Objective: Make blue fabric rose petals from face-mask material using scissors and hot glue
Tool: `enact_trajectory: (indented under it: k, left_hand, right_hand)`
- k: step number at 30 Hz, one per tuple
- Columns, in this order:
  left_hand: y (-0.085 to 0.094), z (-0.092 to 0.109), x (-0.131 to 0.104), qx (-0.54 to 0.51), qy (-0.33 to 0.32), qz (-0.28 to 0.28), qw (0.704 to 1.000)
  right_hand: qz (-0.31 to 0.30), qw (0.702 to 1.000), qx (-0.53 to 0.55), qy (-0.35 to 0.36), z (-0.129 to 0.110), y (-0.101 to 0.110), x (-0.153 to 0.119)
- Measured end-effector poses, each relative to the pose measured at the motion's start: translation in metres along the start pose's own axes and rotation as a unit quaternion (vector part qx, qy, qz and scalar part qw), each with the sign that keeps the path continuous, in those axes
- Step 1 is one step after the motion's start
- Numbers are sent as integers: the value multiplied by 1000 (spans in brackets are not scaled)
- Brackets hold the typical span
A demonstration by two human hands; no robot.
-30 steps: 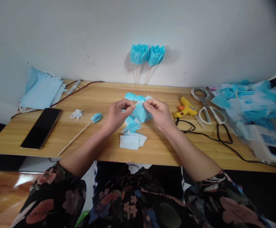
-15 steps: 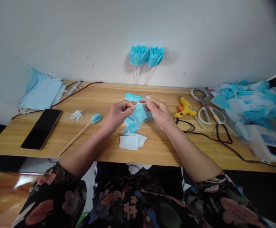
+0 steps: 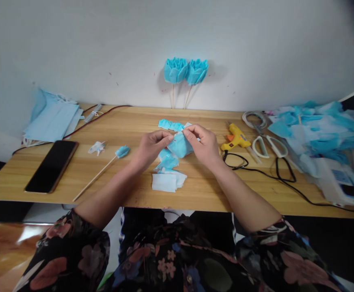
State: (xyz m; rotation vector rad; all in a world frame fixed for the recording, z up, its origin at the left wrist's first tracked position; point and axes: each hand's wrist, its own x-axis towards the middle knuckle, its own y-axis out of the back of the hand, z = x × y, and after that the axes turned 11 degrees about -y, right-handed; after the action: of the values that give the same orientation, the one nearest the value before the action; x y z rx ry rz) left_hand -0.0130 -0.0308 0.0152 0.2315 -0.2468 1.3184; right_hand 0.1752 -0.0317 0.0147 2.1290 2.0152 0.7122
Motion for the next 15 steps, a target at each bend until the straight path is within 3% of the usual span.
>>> enact_trajectory:
  k: [15]
  left_hand:
    - [1,-7,0,-13,14,5,1000]
  right_hand:
    - [-21,997,58,-36,5,0,2]
